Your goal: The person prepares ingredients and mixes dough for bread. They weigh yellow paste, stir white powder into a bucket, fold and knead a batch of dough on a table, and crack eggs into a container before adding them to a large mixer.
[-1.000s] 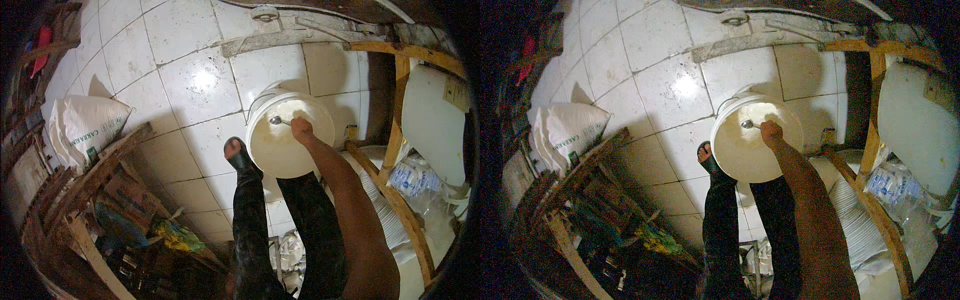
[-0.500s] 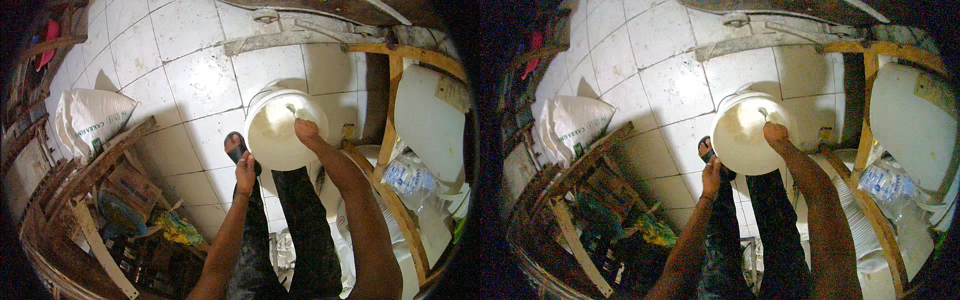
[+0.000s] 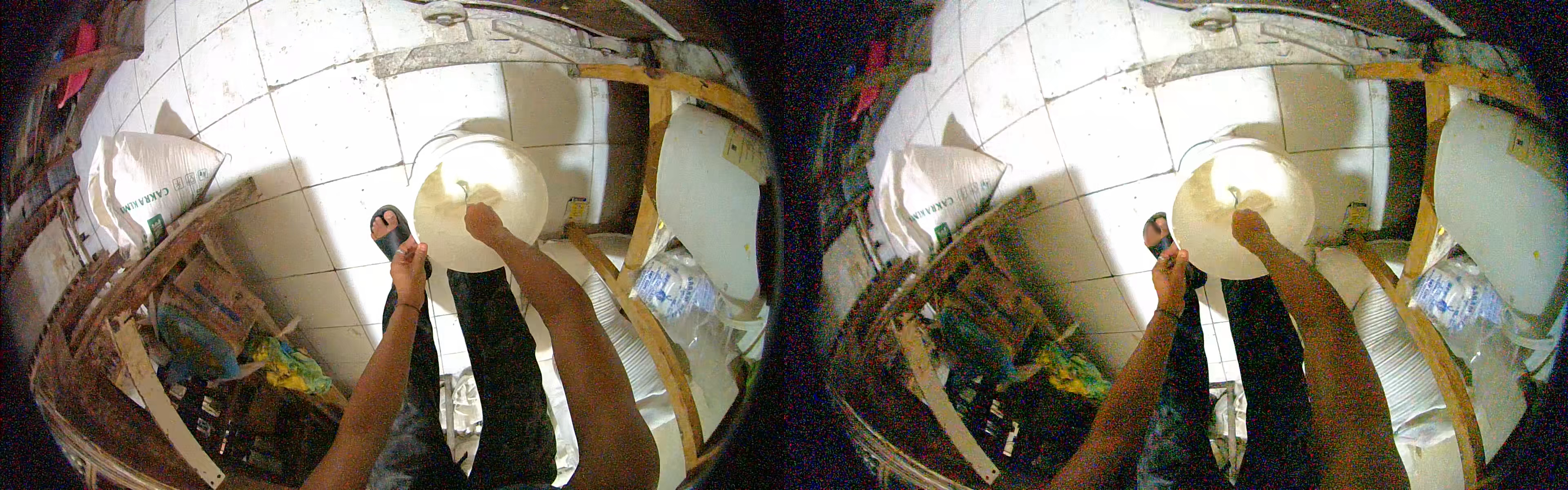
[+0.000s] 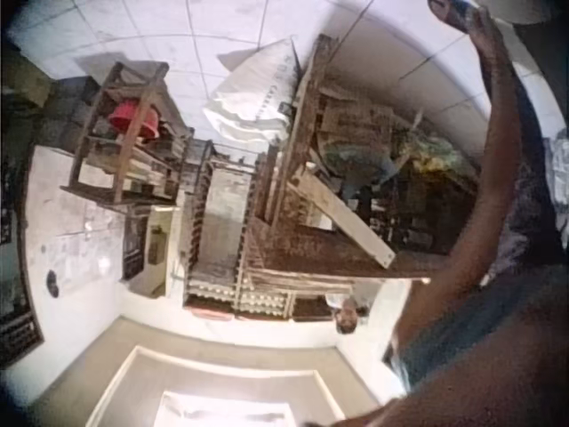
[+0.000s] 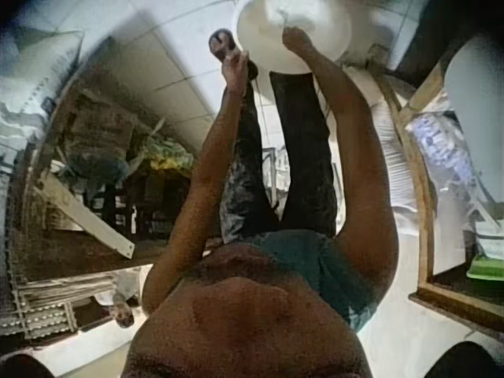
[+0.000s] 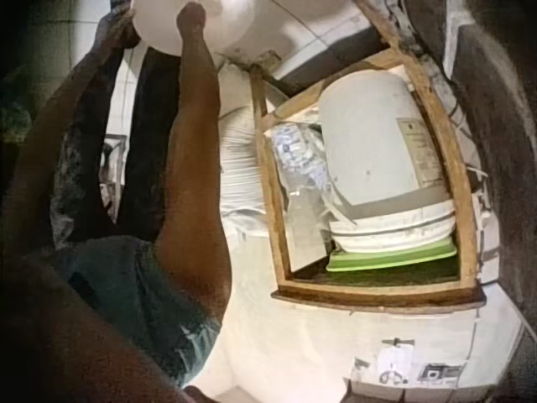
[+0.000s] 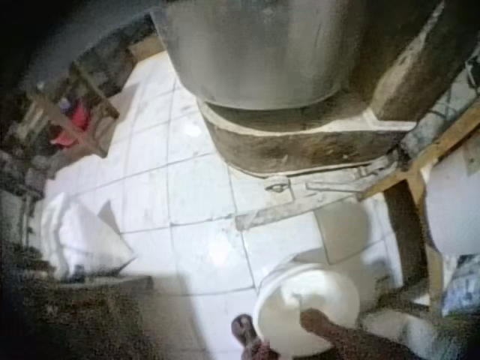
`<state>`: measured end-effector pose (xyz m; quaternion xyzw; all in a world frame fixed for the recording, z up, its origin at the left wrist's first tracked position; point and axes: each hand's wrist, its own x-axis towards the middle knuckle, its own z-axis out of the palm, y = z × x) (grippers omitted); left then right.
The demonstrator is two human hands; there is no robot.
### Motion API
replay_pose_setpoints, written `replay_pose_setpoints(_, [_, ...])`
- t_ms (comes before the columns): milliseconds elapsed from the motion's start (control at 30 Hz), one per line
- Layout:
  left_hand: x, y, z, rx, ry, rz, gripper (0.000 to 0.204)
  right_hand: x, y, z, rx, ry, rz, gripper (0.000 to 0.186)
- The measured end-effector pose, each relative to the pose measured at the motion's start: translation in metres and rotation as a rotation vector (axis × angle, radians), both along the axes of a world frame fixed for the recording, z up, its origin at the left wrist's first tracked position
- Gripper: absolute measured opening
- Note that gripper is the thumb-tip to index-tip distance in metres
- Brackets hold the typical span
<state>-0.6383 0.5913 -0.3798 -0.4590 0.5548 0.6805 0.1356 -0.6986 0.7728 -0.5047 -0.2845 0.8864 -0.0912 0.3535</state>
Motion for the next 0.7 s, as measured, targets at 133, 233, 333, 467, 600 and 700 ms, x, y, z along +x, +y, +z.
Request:
replay_pose_setpoints(133, [0.005,0.0,-0.006,-0.067,0.104,-0.03,0.029,0.005,-0.007,-0.003,-0.119,-0.088,0.186,0.017])
replay_pose_setpoints(233, [0.005,0.002,-0.007,0.066,0.113,0.056,0.033,0.011,-0.009,-0.003,-0.321,-0.216,-0.146,0.018])
replay_pose_setpoints(333, [0.004,0.003,-0.007,0.11,0.012,0.004,0.038,0.008,-0.004,0.004,-0.418,-0.223,-0.267,0.023])
replay_pose_setpoints(467, [0.009,-0.022,-0.004,-0.022,-0.173,-0.148,0.042,-0.025,-0.018,0.081,-0.42,-1.074,-1.027,0.027])
replay_pose_setpoints(600, [0.002,-0.035,0.054,0.198,-0.287,0.094,0.049,-0.023,0.014,0.148,-0.617,-1.139,-1.175,0.024])
replay_pose_setpoints(700, [0.056,-0.086,0.081,0.016,-0.377,-0.031,0.052,-0.024,0.026,0.219,-0.687,-1.012,-1.13,0.02])
